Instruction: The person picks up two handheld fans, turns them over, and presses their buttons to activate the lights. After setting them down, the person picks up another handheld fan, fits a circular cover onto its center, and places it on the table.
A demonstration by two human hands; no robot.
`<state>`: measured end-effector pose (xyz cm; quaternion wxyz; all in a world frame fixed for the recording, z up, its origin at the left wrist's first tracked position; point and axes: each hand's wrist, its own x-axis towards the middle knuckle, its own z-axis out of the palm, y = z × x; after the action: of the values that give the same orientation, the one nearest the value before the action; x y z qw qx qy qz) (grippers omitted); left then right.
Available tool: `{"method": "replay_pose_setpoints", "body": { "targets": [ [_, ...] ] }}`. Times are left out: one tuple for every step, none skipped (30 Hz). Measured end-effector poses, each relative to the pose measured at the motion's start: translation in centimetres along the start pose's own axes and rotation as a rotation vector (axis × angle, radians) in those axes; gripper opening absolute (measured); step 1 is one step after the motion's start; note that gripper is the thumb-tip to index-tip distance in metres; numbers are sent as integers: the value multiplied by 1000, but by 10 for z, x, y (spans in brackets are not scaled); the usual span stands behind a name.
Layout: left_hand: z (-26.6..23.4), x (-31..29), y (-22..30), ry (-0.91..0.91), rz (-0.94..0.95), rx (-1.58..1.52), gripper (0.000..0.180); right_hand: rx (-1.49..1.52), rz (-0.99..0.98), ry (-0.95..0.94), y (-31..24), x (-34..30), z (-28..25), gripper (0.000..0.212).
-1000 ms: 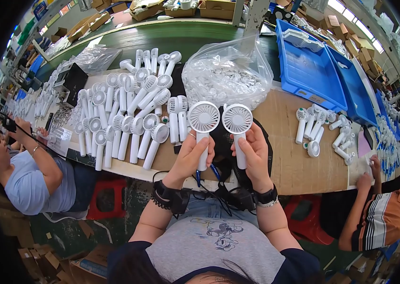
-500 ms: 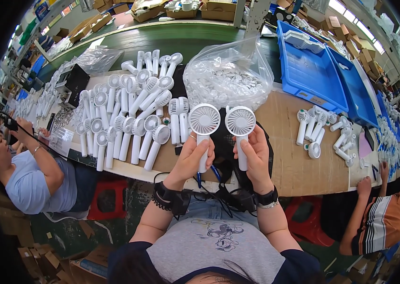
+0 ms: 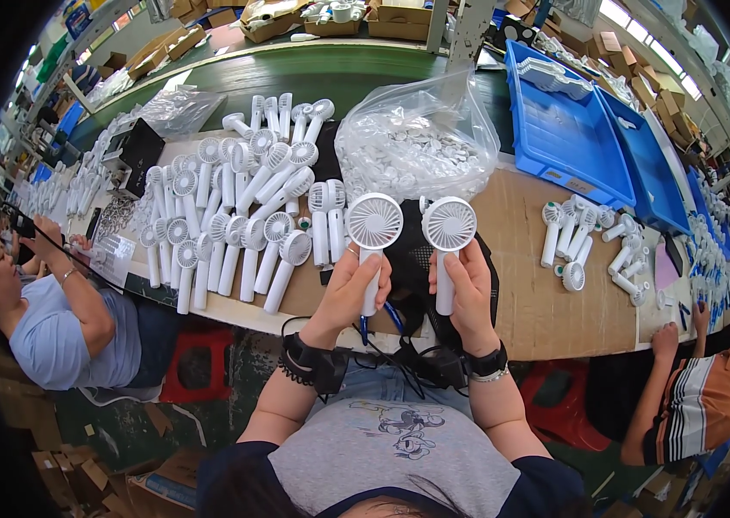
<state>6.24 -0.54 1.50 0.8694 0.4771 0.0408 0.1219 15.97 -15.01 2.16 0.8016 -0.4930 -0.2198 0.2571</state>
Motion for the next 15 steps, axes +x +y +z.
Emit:
{"method": "replay_pose_setpoints", "body": {
  "targets": [
    [0,0,0,1,1,0,28,-4,9,-5,0,0,0,34],
    [-1,0,0,-2,-5,12,28,-4,9,-6,0,0,0,34],
    [-2,-1,0,-5,-10,25,28,-4,10,-8,-1,0,1,33],
    [-3,-1,0,-8,-16,37,28,-4,11,-9,-1,0,1,32],
    [-4,-1,1,-7,-16,37,28,-3,12,-10,-1,0,2,32],
    [-5,-1,1,-7,-12,48,27,-4,12,-10,-1,0,2,32],
    [-5,-1,1,-7,-9,59,26,-4,5,-12,-1,0,2,32],
    [-6,-1,2,-8,-6,70,25,-5,-3,-13,-1,0,2,31],
    [-6,-1,2,-8,-6,69,25,-6,-10,-14,0,0,2,31],
    [-7,-1,2,-4,-9,81,24,-6,-10,-15,0,0,2,31],
    [-7,-2,2,1,-13,94,23,-2,-6,-16,0,-1,2,31],
    [-7,-2,3,5,-16,106,22,2,-1,-18,0,-1,2,31],
    [-7,-2,3,5,-16,106,22,6,4,-19,0,-1,2,31],
    [-7,-2,3,3,-14,100,21,6,3,-19,-1,-1,2,31],
    [-6,-2,3,1,-11,94,20,7,8,-17,-1,-2,1,30]
  ]
}}
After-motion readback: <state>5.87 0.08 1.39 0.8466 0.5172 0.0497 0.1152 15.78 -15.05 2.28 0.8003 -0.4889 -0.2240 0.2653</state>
